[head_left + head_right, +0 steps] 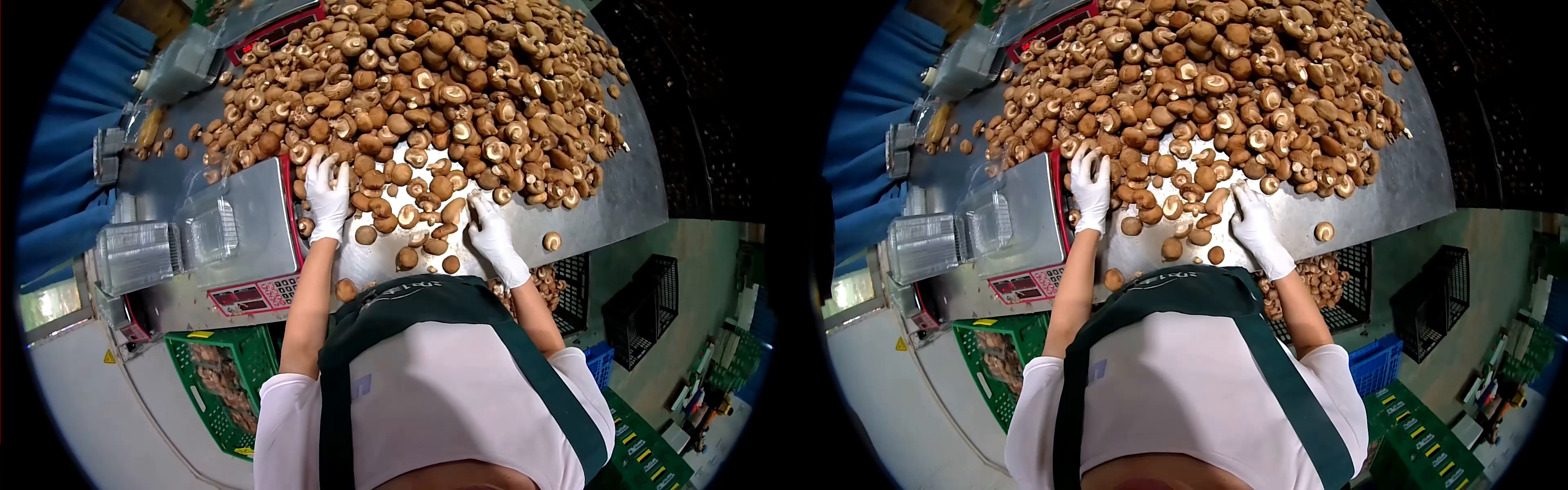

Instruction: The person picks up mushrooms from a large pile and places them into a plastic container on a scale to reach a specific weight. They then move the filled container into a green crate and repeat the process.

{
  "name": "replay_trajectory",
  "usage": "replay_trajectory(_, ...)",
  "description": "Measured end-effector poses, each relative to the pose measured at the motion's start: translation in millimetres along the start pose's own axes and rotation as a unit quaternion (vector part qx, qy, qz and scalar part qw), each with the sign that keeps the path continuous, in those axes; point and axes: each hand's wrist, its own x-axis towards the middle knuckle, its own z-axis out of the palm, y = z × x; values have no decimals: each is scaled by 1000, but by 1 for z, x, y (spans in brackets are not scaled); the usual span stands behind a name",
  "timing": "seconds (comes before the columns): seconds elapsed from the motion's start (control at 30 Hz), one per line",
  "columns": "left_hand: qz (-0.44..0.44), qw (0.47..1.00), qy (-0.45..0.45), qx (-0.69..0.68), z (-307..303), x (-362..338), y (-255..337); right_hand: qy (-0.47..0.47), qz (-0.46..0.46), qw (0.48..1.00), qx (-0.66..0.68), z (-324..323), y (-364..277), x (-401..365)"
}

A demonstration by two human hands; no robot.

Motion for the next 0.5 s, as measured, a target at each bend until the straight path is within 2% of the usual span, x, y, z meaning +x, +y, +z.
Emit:
replay_trajectory(0.03, 49, 998, 9, 37, -4, -1, 3, 1, 4, 1000, 0, -4, 2, -4)
replay_trajectory(0.1, 74, 996, -22, 45, -14, -11, 13, 16, 3, 997, 69, -9, 5, -11)
replay_trajectory(0.23, 97, 975, -190, 57, -23, -45, 22, -4, 79, 986, 146, -8, -9, -10)
replay_trajectory(0.3, 124, 957, -249, 84, -21, -61, 23, 41, 32, 994, 95, 7, -16, 1)
replay_trajectory(0.33, 115, 942, -286, 136, -19, -68, 26, 13, 64, 996, 68, 7, -28, 7)
replay_trajectory(0.37, 140, 937, -288, 139, -18, -75, 26, -14, 95, 995, 40, 6, -36, 12)
replay_trajectory(0.4, 159, 935, -282, 147, -21, -80, 26, 31, 62, 997, 46, 16, -32, 14)
replay_trajectory(0.43, 179, 932, -275, 154, -25, -82, 26, 33, 61, 997, 46, 19, -27, 16)
replay_trajectory(0.5, 143, 948, -258, 119, -37, -86, 22, 13, 75, 985, 158, 19, -18, 14)
